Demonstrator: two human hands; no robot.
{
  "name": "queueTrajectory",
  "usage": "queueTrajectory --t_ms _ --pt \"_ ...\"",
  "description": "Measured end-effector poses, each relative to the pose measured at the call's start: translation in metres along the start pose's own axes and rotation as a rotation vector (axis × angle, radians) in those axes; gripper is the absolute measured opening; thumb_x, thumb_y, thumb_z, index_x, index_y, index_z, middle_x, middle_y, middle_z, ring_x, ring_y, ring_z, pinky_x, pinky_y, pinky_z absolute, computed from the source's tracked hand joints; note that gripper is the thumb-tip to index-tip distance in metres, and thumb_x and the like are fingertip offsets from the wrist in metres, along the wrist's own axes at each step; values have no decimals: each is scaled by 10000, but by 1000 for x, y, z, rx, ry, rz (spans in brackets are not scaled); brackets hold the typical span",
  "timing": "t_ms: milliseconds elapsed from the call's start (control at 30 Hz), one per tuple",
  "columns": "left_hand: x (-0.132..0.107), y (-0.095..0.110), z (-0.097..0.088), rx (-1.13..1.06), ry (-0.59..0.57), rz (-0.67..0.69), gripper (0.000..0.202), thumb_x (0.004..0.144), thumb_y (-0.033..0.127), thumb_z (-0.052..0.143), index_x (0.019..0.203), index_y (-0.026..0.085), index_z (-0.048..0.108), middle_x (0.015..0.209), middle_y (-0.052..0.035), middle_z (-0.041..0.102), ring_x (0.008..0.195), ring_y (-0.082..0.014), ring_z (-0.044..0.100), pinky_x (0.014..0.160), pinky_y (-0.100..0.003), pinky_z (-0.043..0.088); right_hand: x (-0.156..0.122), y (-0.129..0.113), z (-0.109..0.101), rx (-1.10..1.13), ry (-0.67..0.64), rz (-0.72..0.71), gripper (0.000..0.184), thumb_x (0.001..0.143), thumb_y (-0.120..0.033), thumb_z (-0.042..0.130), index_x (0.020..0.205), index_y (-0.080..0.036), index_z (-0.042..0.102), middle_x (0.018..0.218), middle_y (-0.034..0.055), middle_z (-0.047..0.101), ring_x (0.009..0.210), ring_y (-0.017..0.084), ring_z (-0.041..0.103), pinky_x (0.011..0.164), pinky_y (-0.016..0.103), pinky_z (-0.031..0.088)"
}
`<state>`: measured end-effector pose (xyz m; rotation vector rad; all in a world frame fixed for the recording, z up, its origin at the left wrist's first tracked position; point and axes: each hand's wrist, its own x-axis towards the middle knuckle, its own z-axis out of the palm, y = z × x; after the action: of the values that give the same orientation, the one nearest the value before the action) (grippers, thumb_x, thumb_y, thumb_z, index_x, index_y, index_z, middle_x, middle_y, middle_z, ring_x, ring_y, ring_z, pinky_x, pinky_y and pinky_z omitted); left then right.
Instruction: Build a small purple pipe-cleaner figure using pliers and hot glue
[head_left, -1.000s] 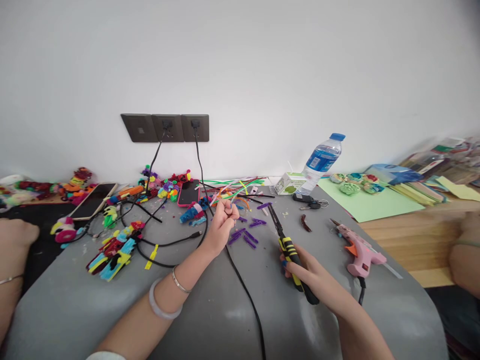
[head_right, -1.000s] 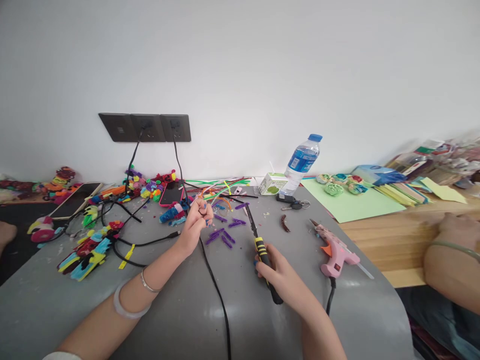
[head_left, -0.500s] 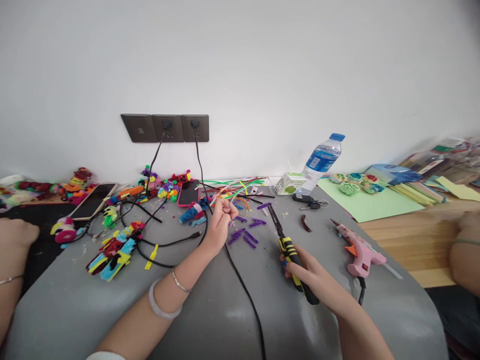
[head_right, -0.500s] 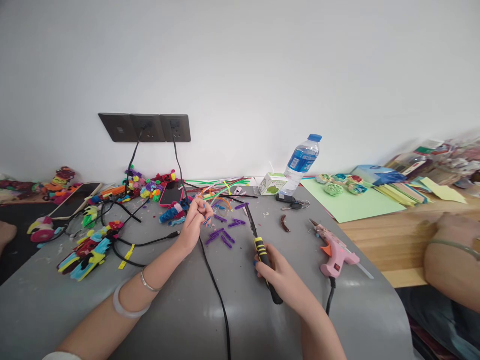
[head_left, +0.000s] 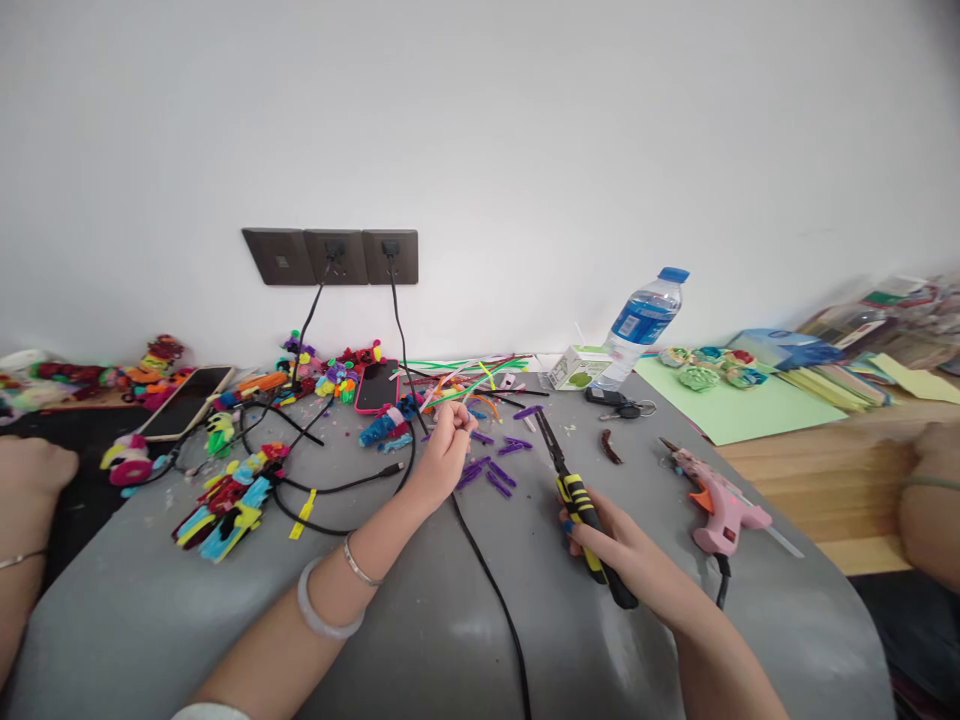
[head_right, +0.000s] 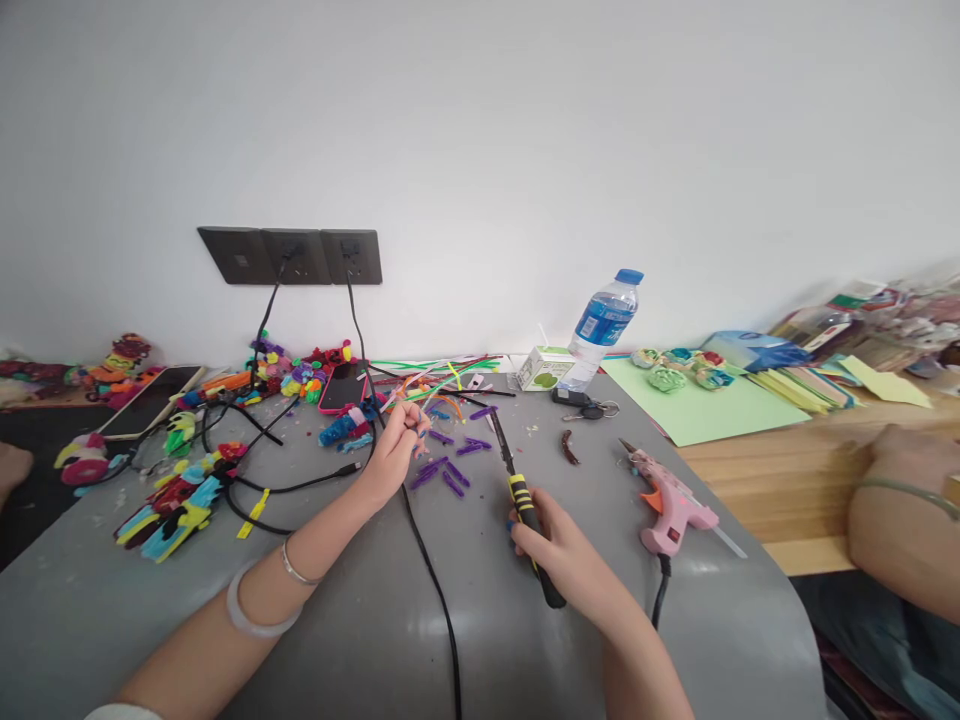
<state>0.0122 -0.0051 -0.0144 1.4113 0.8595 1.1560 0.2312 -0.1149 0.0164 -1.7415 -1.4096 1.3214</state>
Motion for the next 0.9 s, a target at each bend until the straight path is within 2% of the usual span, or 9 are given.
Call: queueTrajectory --t_ms 133,267,433,667,900 --pt "0 1 -1 17 -8 -13 113 823 123 361 874 223 347 835 31 386 612 -104 319 629 -248 361 1 4 -1 11 1 1 364 772 -427 575 1035 -176 562 875 38 610 753 200 600 692 317 474" --pt "0 6 -2 66 -15 30 106 802 125 344 831 214 395 831 15 398 644 -123 357 655 -266 380 2 7 -1 7 11 -2 361 782 -441 572 1027 -175 578 912 48 628 762 205 617 713 328 483" --pt "0 11 -4 137 -7 126 121 790 142 340 695 205 381 749 2 395 671 -150 373 644 -280 351 1 3 0 15 24 -2 365 761 -452 581 1006 -182 582 822 32 625 745 210 613 702 328 491" --pt "1 12 -6 185 10 217 168 800 130 366 674 198 455 721 -11 433 721 -174 410 692 -306 336 1 2 0 -20 12 -4 336 778 -452 565 977 -182 580 764 20 602 740 205 592 691 315 480" --pt "0 14 -5 214 3 207 148 776 131 395 691 199 495 734 -16 461 753 -185 436 710 -307 355 0 1 0 -4 40 -12 334 767 -454 586 965 -185 586 745 21 614 732 209 599 684 317 482"
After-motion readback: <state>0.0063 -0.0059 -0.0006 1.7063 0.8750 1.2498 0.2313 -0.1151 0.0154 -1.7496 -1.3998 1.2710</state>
